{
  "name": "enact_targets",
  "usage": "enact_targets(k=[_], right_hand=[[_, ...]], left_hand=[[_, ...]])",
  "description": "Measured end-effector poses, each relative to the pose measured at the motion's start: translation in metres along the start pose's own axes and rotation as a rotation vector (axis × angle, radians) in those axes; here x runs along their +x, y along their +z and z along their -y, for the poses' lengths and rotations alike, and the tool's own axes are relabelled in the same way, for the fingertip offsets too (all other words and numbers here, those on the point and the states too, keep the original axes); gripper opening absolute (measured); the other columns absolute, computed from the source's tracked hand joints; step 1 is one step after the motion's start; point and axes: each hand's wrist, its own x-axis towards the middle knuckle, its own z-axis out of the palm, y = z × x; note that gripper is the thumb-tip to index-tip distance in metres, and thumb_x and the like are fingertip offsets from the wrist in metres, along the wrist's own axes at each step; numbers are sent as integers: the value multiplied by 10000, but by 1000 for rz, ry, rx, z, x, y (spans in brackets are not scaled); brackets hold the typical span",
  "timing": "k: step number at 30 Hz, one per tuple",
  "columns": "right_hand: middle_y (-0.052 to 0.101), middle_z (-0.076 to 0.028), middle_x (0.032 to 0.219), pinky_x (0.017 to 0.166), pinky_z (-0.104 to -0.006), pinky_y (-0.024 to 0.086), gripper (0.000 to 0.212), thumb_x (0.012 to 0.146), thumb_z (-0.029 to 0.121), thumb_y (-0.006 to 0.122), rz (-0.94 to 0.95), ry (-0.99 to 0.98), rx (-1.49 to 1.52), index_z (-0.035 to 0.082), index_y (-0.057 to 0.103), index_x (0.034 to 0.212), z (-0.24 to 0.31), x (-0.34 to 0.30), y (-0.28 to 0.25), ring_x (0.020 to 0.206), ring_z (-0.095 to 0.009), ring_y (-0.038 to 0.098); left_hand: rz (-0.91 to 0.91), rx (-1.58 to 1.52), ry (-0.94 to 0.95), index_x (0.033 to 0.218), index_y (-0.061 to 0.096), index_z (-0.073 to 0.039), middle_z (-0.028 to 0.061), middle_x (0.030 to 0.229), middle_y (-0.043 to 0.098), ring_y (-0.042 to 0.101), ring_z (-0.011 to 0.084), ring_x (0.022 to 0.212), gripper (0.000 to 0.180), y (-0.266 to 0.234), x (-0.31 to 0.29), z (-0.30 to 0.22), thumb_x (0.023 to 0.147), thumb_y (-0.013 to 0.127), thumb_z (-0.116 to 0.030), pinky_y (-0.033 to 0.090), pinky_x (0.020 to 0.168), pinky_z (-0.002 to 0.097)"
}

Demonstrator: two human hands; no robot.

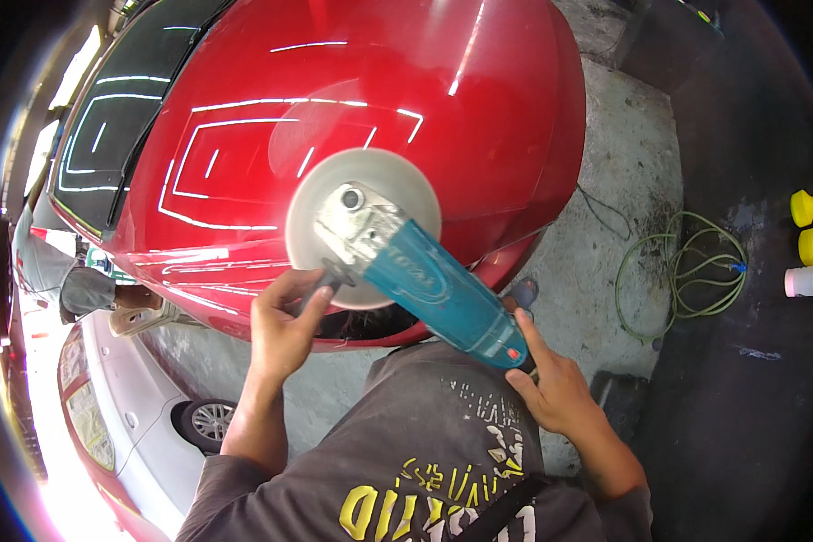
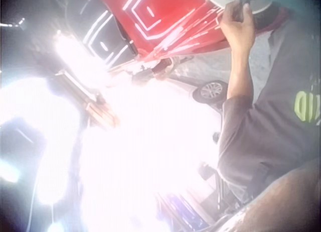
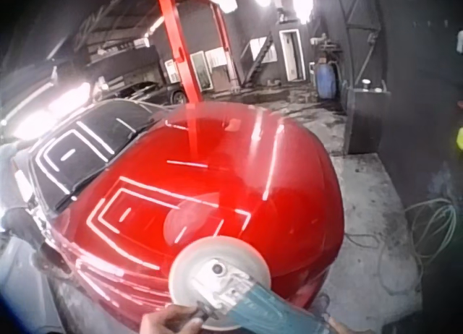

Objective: The person uses a teal electric polisher with a white pad to polish the hood of a red car. They move the tool in circular and sweeping motions across the surface, covering different areas of the hood.

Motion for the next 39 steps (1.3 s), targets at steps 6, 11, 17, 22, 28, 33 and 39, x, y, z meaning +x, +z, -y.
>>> enact_targets(k=[6,11,17,22,28,33,39], right_hand=[[683,-325,1323,1033,-493,527,808,1087,383,596,-72,180,132,107,196,1733,-5,9,-21,1189,-495,696],[712,-295,1249,975,-464,537,793,1102,390,569,-150,166,180,79,197,1729,-5,39,-45,1070,-424,737],[709,-195,1052,881,-430,543,773,1114,381,541,-187,170,199,66,196,1730,-4,79,-81,858,-289,692],[632,-74,879,694,-351,517,772,1110,362,551,-198,170,265,88,194,1737,-3,106,-100,675,-160,581],[626,-51,875,616,-310,503,785,1092,300,572,-167,176,339,125,176,1746,-8,109,-109,648,-129,578],[640,-66,897,615,-308,517,799,1082,285,585,-143,199,390,141,170,1749,-17,95,-103,653,-134,588],[665,-88,932,647,-326,539,815,1084,310,589,-116,195,407,142,153,1752,-19,77,-92,677,-156,607]], left_hand=[[32,117,211,1174,772,19,171,953,808,786,207,909,308,37,57,-25,927,829,-156,593,831,334],[83,109,250,1152,788,-3,161,910,802,764,187,843,304,53,120,-46,926,838,-199,578,777,320],[147,127,174,1139,790,-23,144,870,797,738,181,829,297,65,174,-80,947,825,-248,558,820,349],[142,133,176,1145,787,-23,131,844,790,719,168,815,291,70,202,-98,954,815,-242,545,804,348],[156,194,131,1167,773,-31,96,815,755,670,142,772,282,71,202,-114,984,780,-245,520,708,331],[209,261,133,1216,755,-40,81,884,790,690,101,795,282,70,191,-115,1011,761,-233,516,635,278],[221,259,122,1194,747,-26,93,905,799,658,91,769,267,70,171,-112,1011,758,-220,489,651,269]])
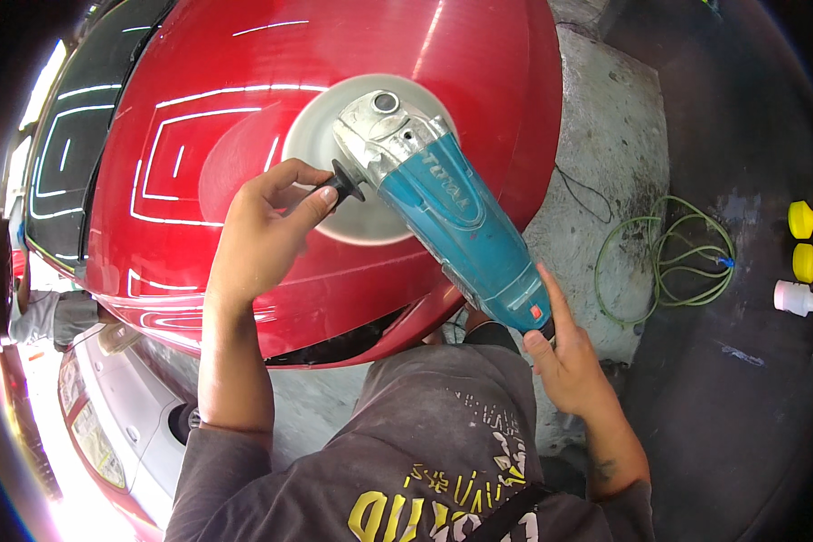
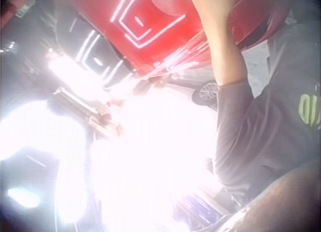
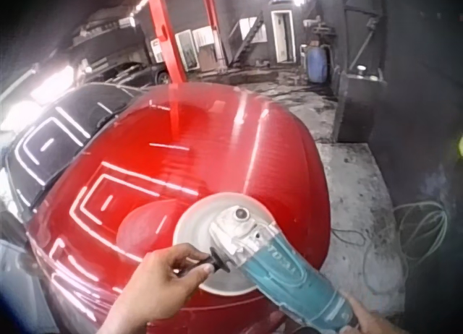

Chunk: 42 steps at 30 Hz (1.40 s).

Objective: The person uses a teal electric polisher with a white pad to polish the hood of a red car. They move the tool in circular and sweeping motions across the surface, covering different areas of the hood.

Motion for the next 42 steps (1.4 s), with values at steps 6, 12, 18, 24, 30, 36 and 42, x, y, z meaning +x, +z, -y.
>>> enact_targets(k=[6,12,18,24,30,36,42], right_hand=[[675,-95,947,659,-343,544,828,1086,356,596,19,19,-4,147,150,1752,-11,-17,14,674,-163,615],[670,-89,892,656,-352,545,832,1091,392,590,21,36,-45,159,144,1753,-17,-36,29,665,-174,633],[674,-95,865,661,-363,552,836,1091,401,588,22,20,-51,155,139,1752,-26,-53,44,662,-187,642],[711,-134,929,674,-375,559,828,1092,389,584,36,5,-64,144,142,1749,-34,-68,60,670,-201,652],[747,-235,1107,857,-457,572,839,1083,409,586,70,37,-119,119,154,1740,-39,-83,75,892,-352,749],[704,-312,1305,1014,-485,540,872,1064,447,619,119,-23,-199,108,170,1730,-42,-97,89,1177,-504,706],[660,-305,1384,973,-497,561,897,1029,369,703,247,-212,-341,116,199,1726,-9,-77,110,1169,-481,704]], left_hand=[[-21,-61,-57,1182,754,-17,127,797,762,623,141,723,304,3,-23,4,975,780,-238,487,724,344],[-22,-76,-65,1182,756,-26,139,830,781,657,159,742,295,2,-46,13,977,780,-238,503,742,343],[-12,-63,-86,1187,755,-36,163,902,806,699,177,796,304,2,-68,21,972,788,-247,520,775,353],[-27,-57,-95,1184,757,-39,157,924,813,716,188,819,315,-1,-93,35,957,802,-252,527,790,360],[-74,-70,-114,1162,767,-32,152,918,813,721,181,825,289,-3,-121,49,950,801,-225,524,778,354],[-140,-100,-32,1191,762,3,188,1001,809,768,187,958,299,-11,-159,73,950,796,-171,558,851,345],[-266,-382,-244,1237,720,74,104,996,791,683,92,799,304,-34,-213,120,976,789,-66,527,679,247]])
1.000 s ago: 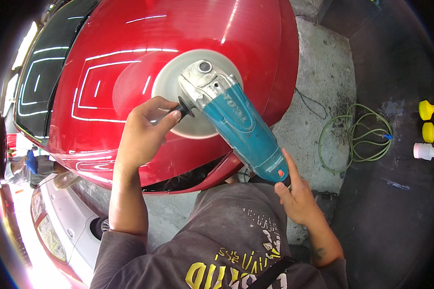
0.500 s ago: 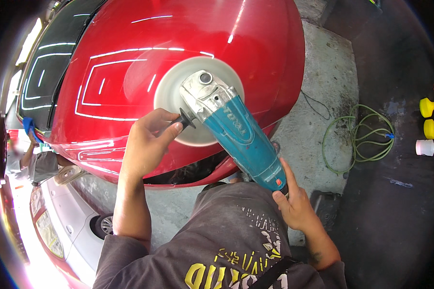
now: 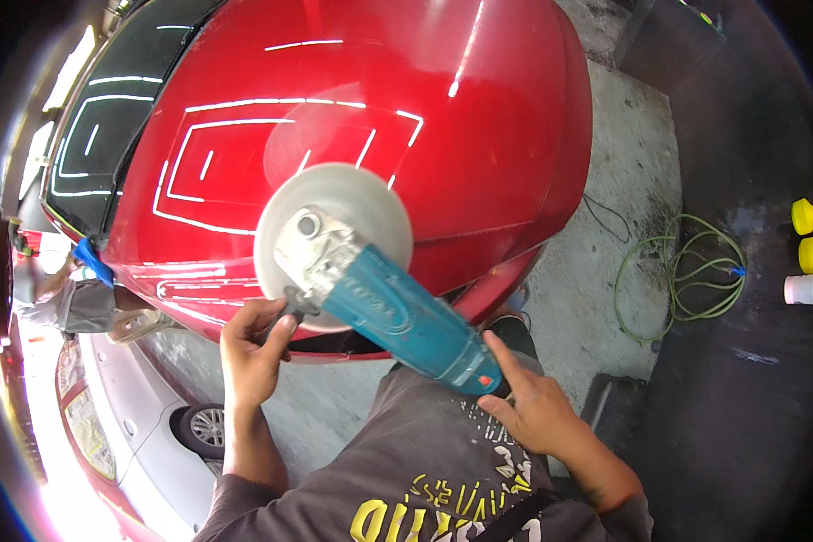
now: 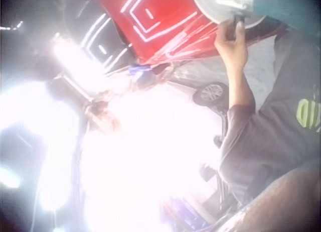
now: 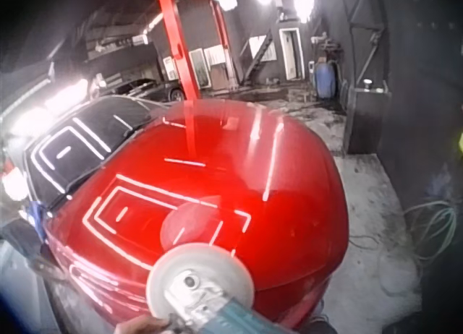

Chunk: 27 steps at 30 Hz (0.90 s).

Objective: The person uses a teal electric polisher with a white pad to polish the hood of a red car. They move the tool in circular and sweeping motions across the surface, covering different areas of the hood.

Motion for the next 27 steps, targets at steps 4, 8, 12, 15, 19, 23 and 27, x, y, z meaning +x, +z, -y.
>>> enact_targets(k=[4,8,12,15,19,23,27], right_hand=[[683,-287,1252,889,-524,573,926,1004,342,737,42,-150,-67,110,205,1726,26,29,-10,1033,-484,706],[668,-268,1220,842,-517,579,910,1009,313,736,83,-263,-75,114,211,1726,20,43,-28,995,-476,702],[621,-284,1393,951,-506,580,847,1031,248,708,16,-213,-18,100,232,1716,23,54,-43,1163,-485,682],[499,-305,1596,1134,-482,507,812,1052,232,679,-27,-234,66,72,233,1711,24,76,-68,1395,-486,578],[462,-290,1634,1176,-475,470,808,1058,224,672,-36,-239,144,66,226,1713,24,104,-94,1450,-468,533],[440,-282,1653,1186,-479,458,811,1053,213,680,23,-181,230,62,230,1710,18,107,-104,1480,-459,503],[463,-277,1637,1164,-481,478,830,1034,221,715,47,-196,199,53,248,1700,8,102,-106,1456,-458,530]], left_hand=[[-69,9,57,1240,717,56,74,957,776,625,56,721,276,-34,22,5,1001,770,-71,474,587,222],[-20,10,65,1230,717,61,76,953,779,627,60,735,275,-39,56,-17,1006,771,-90,483,590,230],[53,72,92,1227,727,64,78,942,784,645,79,748,288,-21,99,-52,1002,778,-108,508,603,247],[67,110,90,1232,736,47,82,942,789,646,76,740,297,-6,134,-79,1003,787,-134,514,591,251],[92,178,95,1216,735,21,82,902,786,629,64,675,271,5,165,-118,1021,773,-164,482,563,229],[91,218,64,1222,729,21,77,890,778,620,60,665,276,11,170,-132,1026,768,-169,473,557,227],[75,196,30,1235,724,40,61,903,773,613,59,697,292,14,161,-130,1024,774,-156,465,569,226]])
